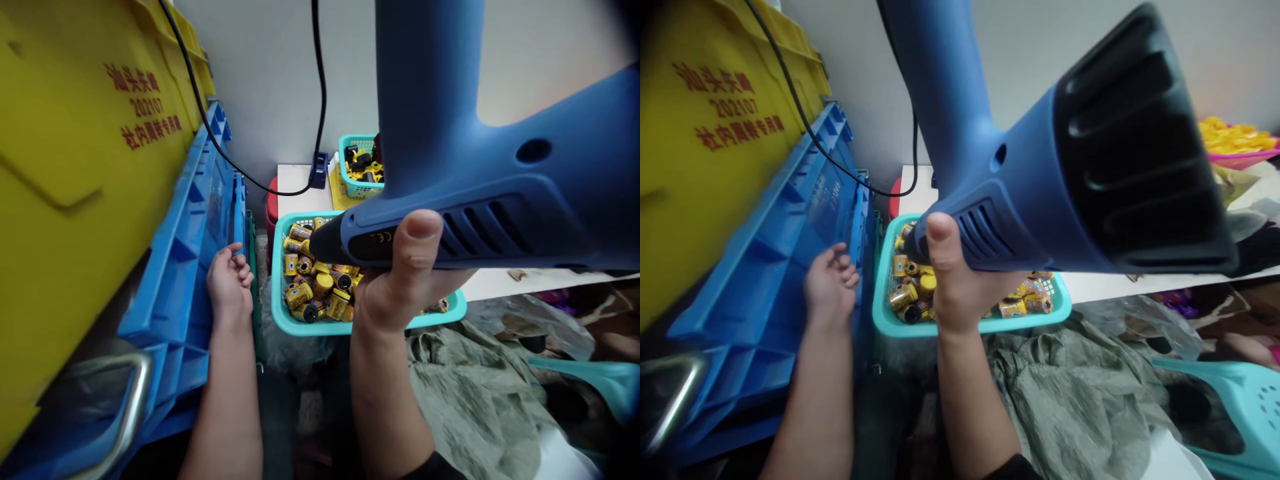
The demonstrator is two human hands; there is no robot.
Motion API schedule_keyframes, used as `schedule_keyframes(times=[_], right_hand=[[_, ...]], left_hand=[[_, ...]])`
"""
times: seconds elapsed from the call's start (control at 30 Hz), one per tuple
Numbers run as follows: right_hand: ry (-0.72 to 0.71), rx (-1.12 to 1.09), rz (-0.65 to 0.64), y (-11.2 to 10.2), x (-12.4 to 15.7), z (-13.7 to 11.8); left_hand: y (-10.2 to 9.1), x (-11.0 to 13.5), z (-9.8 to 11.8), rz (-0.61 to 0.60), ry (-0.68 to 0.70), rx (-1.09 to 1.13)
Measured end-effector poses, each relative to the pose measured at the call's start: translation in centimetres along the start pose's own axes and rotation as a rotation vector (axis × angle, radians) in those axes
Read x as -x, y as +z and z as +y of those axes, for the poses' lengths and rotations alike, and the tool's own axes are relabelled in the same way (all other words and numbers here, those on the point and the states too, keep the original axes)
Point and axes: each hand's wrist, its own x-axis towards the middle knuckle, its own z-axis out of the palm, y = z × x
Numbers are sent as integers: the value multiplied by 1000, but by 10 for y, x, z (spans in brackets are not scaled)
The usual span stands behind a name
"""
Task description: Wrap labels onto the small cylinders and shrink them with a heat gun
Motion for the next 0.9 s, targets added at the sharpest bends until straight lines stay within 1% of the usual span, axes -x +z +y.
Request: schedule_keyframes(times=[0.1,0.13,0.27,0.33,0.4,0.5,0.57,0.67,0.77,0.83,0.9], right_hand=[[40,15,-47,-1,-1,0],[40,25,-44,-2,-1,2],[36,-1,55,-3,-1,12],[49,-40,76,-2,-2,17],[56,-43,49,-1,-3,21],[45,28,-59,-2,-5,23],[46,63,-105,-4,-6,24],[57,83,-91,-7,-7,23],[85,51,-64,-11,-10,20],[120,11,-97,-14,-13,17],[154,14,-169,-17,-16,13]], left_hand=[[1,3,2,11,1,11],[1,4,2,12,-2,12],[3,7,1,17,-27,6],[4,8,-1,11,-34,3],[5,8,-1,0,-32,2],[6,9,-2,-5,-26,0],[6,9,-3,0,-15,-13],[4,6,-10,7,68,-102],[2,3,-19,-13,159,-263],[2,1,-25,-48,149,-362],[3,0,-29,-88,85,-443]])
